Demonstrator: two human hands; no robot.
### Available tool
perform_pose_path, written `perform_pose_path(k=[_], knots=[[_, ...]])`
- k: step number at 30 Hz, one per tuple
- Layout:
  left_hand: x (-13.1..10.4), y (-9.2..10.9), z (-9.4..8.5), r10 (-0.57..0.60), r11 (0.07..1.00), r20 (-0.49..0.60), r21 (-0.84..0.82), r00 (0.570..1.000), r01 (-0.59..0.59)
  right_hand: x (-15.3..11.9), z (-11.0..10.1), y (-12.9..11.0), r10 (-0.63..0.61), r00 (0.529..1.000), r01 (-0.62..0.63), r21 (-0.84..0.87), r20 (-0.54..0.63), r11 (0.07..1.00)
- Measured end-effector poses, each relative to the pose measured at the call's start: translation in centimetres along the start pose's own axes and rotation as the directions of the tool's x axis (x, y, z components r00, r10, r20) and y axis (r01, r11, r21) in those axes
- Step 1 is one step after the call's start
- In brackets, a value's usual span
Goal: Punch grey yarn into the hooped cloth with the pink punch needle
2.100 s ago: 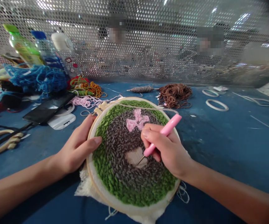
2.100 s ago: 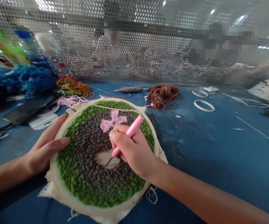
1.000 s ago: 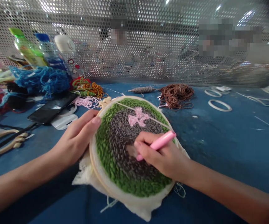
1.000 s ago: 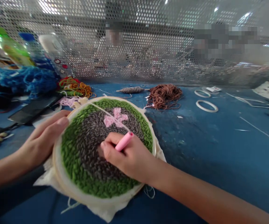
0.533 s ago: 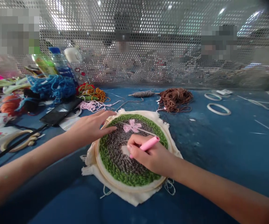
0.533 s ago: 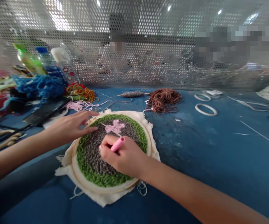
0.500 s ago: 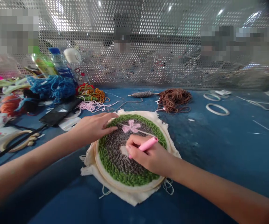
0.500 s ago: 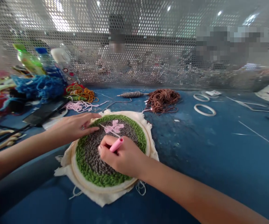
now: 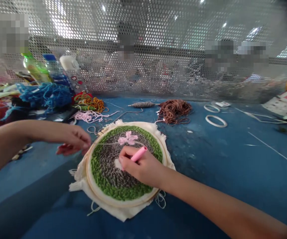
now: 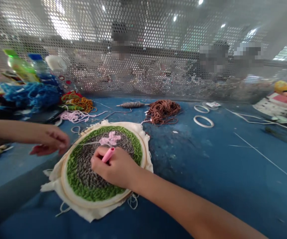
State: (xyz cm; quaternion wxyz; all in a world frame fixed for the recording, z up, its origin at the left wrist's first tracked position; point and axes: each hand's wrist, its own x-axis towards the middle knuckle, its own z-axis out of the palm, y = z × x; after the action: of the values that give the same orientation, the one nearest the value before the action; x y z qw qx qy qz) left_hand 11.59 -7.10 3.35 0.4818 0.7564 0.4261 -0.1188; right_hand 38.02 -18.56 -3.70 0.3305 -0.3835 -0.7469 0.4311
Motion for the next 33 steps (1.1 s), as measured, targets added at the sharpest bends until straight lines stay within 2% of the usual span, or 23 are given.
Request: perform_pose_path(k=[2, 3, 6, 7, 9, 10, 13, 16, 18, 20, 23, 24, 25, 26, 27, 28, 29, 31, 32, 33], knots=[[-0.8, 0.4, 1.9, 0.009, 1.000, 0.039, -0.031, 0.999, -0.008, 0.1, 0.0, -0.1, -0.030, 1.000, 0.030, -0.002, -0.009, 1.000], [-0.8, 0.6, 2.5, 0.020, 0.999, 0.023, -0.044, 1.000, -0.019, 0.2, 0.1, -0.1, -0.041, 0.999, 0.041, 0.000, -0.014, 0.999], [0.7, 1.6, 2.4, 0.097, 0.992, -0.167, -0.069, 0.981, -0.109, 0.2, 0.2, 0.1, -0.024, 0.999, 0.024, 0.025, -0.028, 0.999], [1.7, 1.8, 1.9, 0.136, 0.985, -0.275, -0.065, 0.952, -0.159, 0.1, 0.2, 0.2, -0.004, 1.000, 0.005, 0.037, -0.026, 0.999], [4.1, 2.0, 0.6, 0.216, 0.962, -0.487, -0.042, 0.846, -0.270, 0.0, 0.3, 0.3, 0.035, 0.999, -0.034, 0.061, -0.018, 0.998], [5.5, 2.0, 0.0, 0.247, 0.952, -0.543, -0.019, 0.802, -0.306, 0.0, 0.3, 0.3, 0.052, 0.999, -0.051, 0.073, -0.012, 0.996], [9.0, 1.7, -1.6, 0.323, 0.931, -0.650, 0.086, 0.688, -0.355, -0.1, 0.3, 0.3, 0.078, 0.997, -0.077, 0.106, -0.002, 0.991], [10.4, 2.2, -3.2, 0.414, 0.905, -0.721, 0.262, 0.556, -0.334, -0.1, 0.3, 0.4, 0.093, 0.996, -0.092, 0.138, 0.002, 0.986], [9.8, 3.7, -4.7, 0.496, 0.868, -0.732, 0.400, 0.466, -0.295, 0.0, 0.3, 0.5, 0.101, 0.995, -0.101, 0.151, 0.003, 0.983], [8.5, 6.4, -6.2, 0.580, 0.815, -0.717, 0.518, 0.386, -0.261, 0.0, 0.3, 0.6, 0.113, 0.994, -0.112, 0.153, 0.002, 0.982], [7.3, 11.8, -7.8, 0.689, 0.724, -0.656, 0.641, 0.307, -0.253, 0.0, 0.3, 0.7, 0.129, 0.992, -0.129, 0.153, 0.004, 0.980], [7.4, 13.7, -7.9, 0.713, 0.701, -0.644, 0.665, 0.277, -0.258, 0.0, 0.3, 0.7, 0.133, 0.991, -0.132, 0.155, 0.005, 0.979], [7.6, 15.5, -7.7, 0.730, 0.684, -0.630, 0.679, 0.265, -0.266, 0.0, 0.3, 0.7, 0.134, 0.991, -0.133, 0.159, 0.006, 0.978], [8.1, 17.0, -7.2, 0.734, 0.680, -0.624, 0.678, 0.269, -0.280, -0.1, 0.4, 0.7, 0.136, 0.991, -0.135, 0.162, 0.006, 0.978], [8.7, 18.2, -6.5, 0.734, 0.678, -0.600, 0.675, 0.319, -0.289, -0.1, 0.4, 0.7, 0.139, 0.990, -0.138, 0.165, 0.005, 0.977], [9.3, 19.1, -5.7, 0.732, 0.676, -0.561, 0.669, 0.388, -0.309, -0.1, 0.4, 0.7, 0.143, 0.990, -0.141, 0.168, 0.004, 0.976], [9.9, 19.5, -4.8, 0.721, 0.676, -0.500, 0.661, 0.480, -0.327, -0.1, 0.4, 0.7, 0.146, 0.989, -0.144, 0.171, 0.004, 0.975], [10.7, 19.1, -3.4, 0.651, 0.692, -0.345, 0.636, 0.676, -0.342, -0.1, 0.4, 0.6, 0.147, 0.989, -0.146, 0.172, 0.010, 0.974], [10.8, 18.3, -3.0, 0.599, 0.712, -0.297, 0.622, 0.743, -0.326, -0.1, 0.3, 0.6, 0.144, 0.989, -0.144, 0.170, 0.011, 0.975], [10.8, 17.1, -2.8, 0.546, 0.735, -0.276, 0.611, 0.791, -0.294, -0.2, 0.3, 0.6, 0.140, 0.990, -0.140, 0.167, 0.012, 0.976]])
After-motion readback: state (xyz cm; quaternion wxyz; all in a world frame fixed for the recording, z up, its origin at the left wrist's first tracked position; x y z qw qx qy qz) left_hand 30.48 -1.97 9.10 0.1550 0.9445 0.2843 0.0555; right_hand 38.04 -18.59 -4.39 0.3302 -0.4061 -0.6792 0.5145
